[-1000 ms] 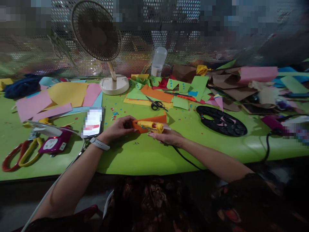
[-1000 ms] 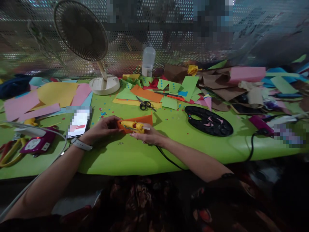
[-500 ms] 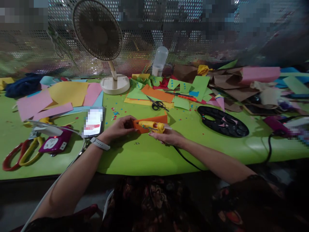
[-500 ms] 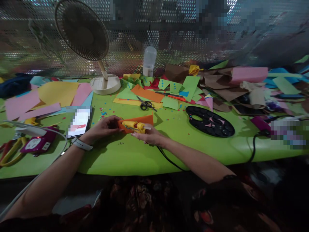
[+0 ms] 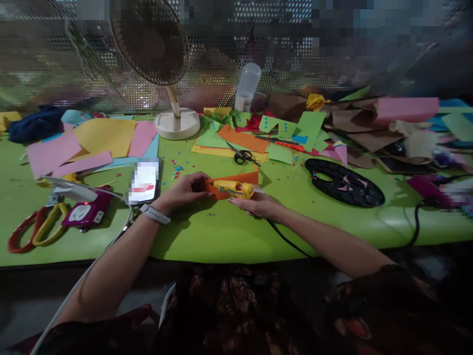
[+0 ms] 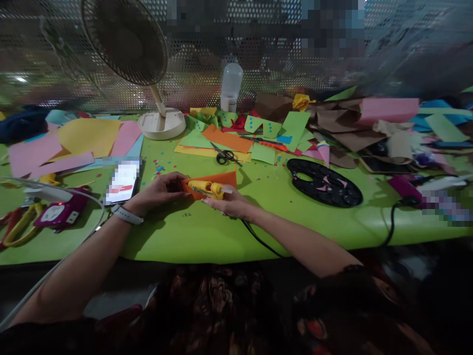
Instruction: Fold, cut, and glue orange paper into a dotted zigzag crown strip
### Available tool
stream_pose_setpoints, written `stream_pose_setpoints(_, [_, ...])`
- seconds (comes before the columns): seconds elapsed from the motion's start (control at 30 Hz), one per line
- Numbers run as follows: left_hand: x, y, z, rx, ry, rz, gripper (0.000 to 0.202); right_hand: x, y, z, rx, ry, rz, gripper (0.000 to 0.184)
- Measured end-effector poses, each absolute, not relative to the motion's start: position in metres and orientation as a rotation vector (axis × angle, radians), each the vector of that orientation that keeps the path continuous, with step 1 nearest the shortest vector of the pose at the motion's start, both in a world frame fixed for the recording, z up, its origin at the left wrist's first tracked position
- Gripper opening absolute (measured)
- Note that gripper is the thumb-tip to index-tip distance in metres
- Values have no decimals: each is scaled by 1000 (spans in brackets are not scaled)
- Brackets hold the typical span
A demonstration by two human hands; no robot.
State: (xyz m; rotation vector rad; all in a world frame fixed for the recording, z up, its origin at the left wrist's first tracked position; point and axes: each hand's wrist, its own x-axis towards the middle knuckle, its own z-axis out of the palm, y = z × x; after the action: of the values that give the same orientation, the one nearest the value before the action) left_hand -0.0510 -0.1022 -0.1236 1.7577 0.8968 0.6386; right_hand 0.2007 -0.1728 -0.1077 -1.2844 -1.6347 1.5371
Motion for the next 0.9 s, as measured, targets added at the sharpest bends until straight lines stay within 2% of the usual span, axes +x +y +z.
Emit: stream_pose_setpoints(0.9, [-51,-103,-121,1808,905,593,41,198,-170,-117,-1242,-1609,1509,40])
